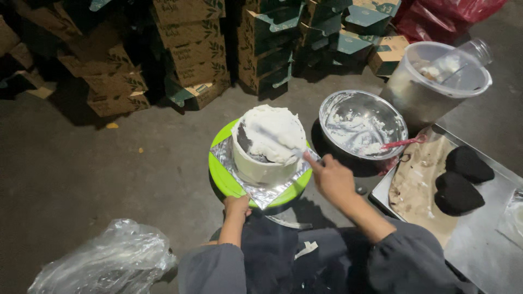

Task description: The person scoops white frosting from a bowl and spreads it over the top and sides of a round cake on a rotating stand. They use a spatula to smooth the frosting, repeatedly rotating the stand to even out the surface.

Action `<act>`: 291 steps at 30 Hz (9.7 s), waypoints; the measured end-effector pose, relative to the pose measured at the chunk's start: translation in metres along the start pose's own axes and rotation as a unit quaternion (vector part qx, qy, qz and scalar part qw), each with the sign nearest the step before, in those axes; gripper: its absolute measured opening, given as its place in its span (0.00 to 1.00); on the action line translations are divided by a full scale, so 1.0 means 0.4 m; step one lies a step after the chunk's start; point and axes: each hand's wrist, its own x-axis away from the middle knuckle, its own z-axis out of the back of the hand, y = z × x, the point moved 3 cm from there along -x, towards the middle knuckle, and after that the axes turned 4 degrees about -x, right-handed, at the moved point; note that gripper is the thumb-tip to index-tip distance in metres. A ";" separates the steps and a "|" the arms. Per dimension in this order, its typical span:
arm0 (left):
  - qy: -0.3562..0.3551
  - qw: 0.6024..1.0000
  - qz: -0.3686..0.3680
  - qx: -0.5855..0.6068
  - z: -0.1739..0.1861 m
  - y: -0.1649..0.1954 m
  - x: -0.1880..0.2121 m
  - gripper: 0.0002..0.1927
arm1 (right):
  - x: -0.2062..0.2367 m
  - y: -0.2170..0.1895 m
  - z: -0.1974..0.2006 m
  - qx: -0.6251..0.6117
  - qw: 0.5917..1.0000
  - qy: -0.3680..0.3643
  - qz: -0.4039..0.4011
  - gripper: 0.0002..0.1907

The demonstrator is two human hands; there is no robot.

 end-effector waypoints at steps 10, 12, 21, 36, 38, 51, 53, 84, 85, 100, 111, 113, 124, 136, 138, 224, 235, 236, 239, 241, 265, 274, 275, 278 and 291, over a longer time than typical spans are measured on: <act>-0.222 0.967 0.120 -0.038 -0.066 -0.050 0.002 0.28 | -0.041 -0.027 -0.025 -0.238 0.966 -0.082 -0.062 0.20; -0.191 0.970 0.140 -0.056 -0.052 -0.046 0.001 0.32 | -0.038 -0.028 -0.019 -0.312 0.946 -0.080 -0.028 0.20; 0.136 0.989 -0.045 -0.037 0.030 0.024 -0.049 0.34 | -0.180 0.181 -0.015 -0.275 0.955 -0.059 -0.094 0.21; 0.049 0.998 0.031 0.040 0.004 -0.013 -0.016 0.19 | -0.128 0.001 -0.023 -0.171 0.976 -0.102 -0.085 0.22; 0.054 0.997 0.015 0.058 0.008 -0.013 -0.020 0.17 | -0.097 -0.044 -0.022 -0.115 0.974 -0.148 -0.125 0.25; 0.135 0.991 -0.026 -0.005 0.020 -0.002 -0.046 0.32 | -0.181 0.128 -0.067 -0.420 0.893 -0.087 -0.133 0.20; 0.125 0.992 -0.003 -0.020 0.018 0.001 -0.048 0.31 | -0.205 0.162 -0.064 -0.354 0.919 -0.088 -0.147 0.21; -0.172 0.976 0.136 0.003 -0.034 -0.023 -0.003 0.26 | -0.160 0.146 -0.029 -0.130 0.991 0.013 -0.031 0.22; -0.187 0.971 0.148 -0.011 -0.033 -0.029 -0.003 0.29 | -0.147 0.144 -0.031 -0.203 0.979 0.018 0.008 0.21; -0.152 0.973 0.157 0.075 -0.015 -0.023 0.017 0.24 | 0.069 -0.136 -0.060 -0.292 0.937 -0.048 -0.183 0.21; 0.038 0.998 0.027 0.032 0.006 -0.014 -0.011 0.22 | -0.021 -0.080 -0.026 -0.005 0.996 -0.079 -0.029 0.31; -0.019 0.997 0.020 0.068 -0.012 -0.019 -0.014 0.21 | -0.059 -0.021 -0.021 0.050 0.998 -0.045 -0.020 0.27; 0.131 0.984 -0.097 0.069 0.037 0.021 -0.016 0.20 | 0.026 0.040 0.003 -0.275 0.947 -0.058 -0.156 0.22; 0.012 0.988 0.062 0.144 0.019 -0.028 0.020 0.23 | 0.138 -0.117 -0.035 -0.201 0.969 -0.051 -0.133 0.22; 0.021 0.993 0.027 0.113 0.022 -0.021 0.019 0.21 | 0.125 -0.121 -0.032 -0.120 0.982 -0.077 -0.125 0.26; 0.117 0.993 0.019 0.024 -0.004 -0.013 -0.033 0.27 | -0.101 0.070 -0.039 -0.053 0.991 -0.058 -0.109 0.28; 0.119 0.993 0.005 -0.001 -0.006 -0.009 -0.036 0.24 | -0.046 0.017 -0.006 -0.365 0.929 -0.057 0.037 0.21; 0.123 0.992 0.013 -0.019 -0.005 -0.008 -0.041 0.25 | -0.068 0.036 -0.005 -0.384 0.922 -0.044 0.032 0.21; 0.192 0.980 -0.055 -0.007 0.010 0.008 -0.056 0.26 | -0.130 0.121 -0.025 -0.278 0.942 -0.098 -0.159 0.23; 0.176 0.983 -0.040 -0.018 0.009 0.009 -0.062 0.24 | -0.156 0.150 -0.029 -0.246 0.951 -0.092 -0.162 0.23; 0.132 0.991 -0.024 -0.002 -0.008 -0.026 -0.039 0.26 | -0.061 0.035 -0.020 0.026 0.997 -0.059 0.034 0.36; 0.032 0.998 0.007 0.051 -0.030 -0.031 -0.026 0.21 | -0.092 0.184 -0.029 -0.198 0.966 -0.051 -0.161 0.23; 0.112 0.991 -0.062 0.035 -0.013 -0.014 -0.028 0.22 | -0.082 0.186 -0.034 -0.230 0.959 -0.050 -0.160 0.22; 0.171 0.980 -0.039 0.090 0.008 0.002 -0.035 0.28 | -0.053 0.171 -0.051 -0.307 0.939 -0.047 -0.150 0.21; -0.154 0.973 0.110 0.133 -0.079 -0.052 0.003 0.20 | 0.037 -0.078 -0.010 -0.233 0.953 -0.141 -0.133 0.24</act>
